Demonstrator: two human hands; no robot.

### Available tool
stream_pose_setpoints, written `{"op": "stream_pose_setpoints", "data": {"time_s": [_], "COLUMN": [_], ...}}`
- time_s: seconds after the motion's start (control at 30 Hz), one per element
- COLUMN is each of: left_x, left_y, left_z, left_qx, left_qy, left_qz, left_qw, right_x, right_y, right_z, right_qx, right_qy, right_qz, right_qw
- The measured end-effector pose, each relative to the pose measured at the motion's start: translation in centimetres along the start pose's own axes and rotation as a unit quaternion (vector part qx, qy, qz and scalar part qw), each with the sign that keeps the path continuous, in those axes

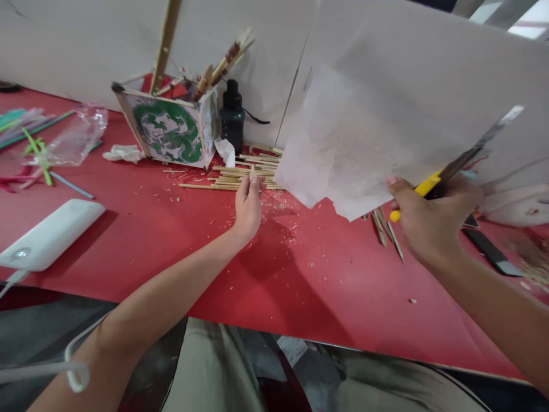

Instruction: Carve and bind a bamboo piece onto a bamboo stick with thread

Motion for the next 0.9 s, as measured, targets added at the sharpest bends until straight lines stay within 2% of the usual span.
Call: {"op": "stream_pose_setpoints", "data": {"time_s": [0.17, 0.3, 0.47, 0.6, 0.73, 0.83, 0.9], "left_x": [0.3, 0.3, 0.2, 0.2, 0.1, 0.2, 0.2], "left_y": [0.2, 0.1, 0.1, 0.1, 0.0, 0.3, 0.5], "left_z": [-0.2, -0.2, -0.2, -0.2, -0.1, 0.0, 0.0], "left_qx": [-0.001, -0.005, -0.006, -0.012, -0.013, -0.016, -0.019], "left_qy": [-0.007, -0.009, -0.011, -0.014, -0.001, 0.002, 0.006], "left_qz": [-0.015, -0.023, -0.024, -0.029, -0.025, -0.045, -0.055], "left_qw": [1.000, 1.000, 1.000, 0.999, 1.000, 0.999, 0.998], "right_x": [0.0, 0.1, 0.2, 0.1, 0.1, 0.0, -0.1], "right_y": [-0.1, 0.2, 0.9, 1.2, 1.6, 1.3, 0.9], "right_z": [-0.1, 0.2, 0.0, 0.3, -0.3, 0.1, 0.0], "right_qx": [0.024, -0.004, 0.015, -0.009, 0.020, -0.011, -0.001], "right_qy": [-0.021, 0.010, -0.024, 0.011, -0.024, 0.012, 0.005], "right_qz": [-0.006, -0.009, -0.014, -0.012, -0.022, -0.007, 0.007], "right_qw": [0.999, 1.000, 1.000, 1.000, 0.999, 1.000, 1.000]}}
Point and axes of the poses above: each hand's wrist, its own x-axis away from the middle knuckle, its own z-axis out of the back of the hand, y = z × x, the point moved 6 cm from there along -x, towards the middle knuckle, and after that the axes turned 7 degrees about x, right-handed, at the moved point
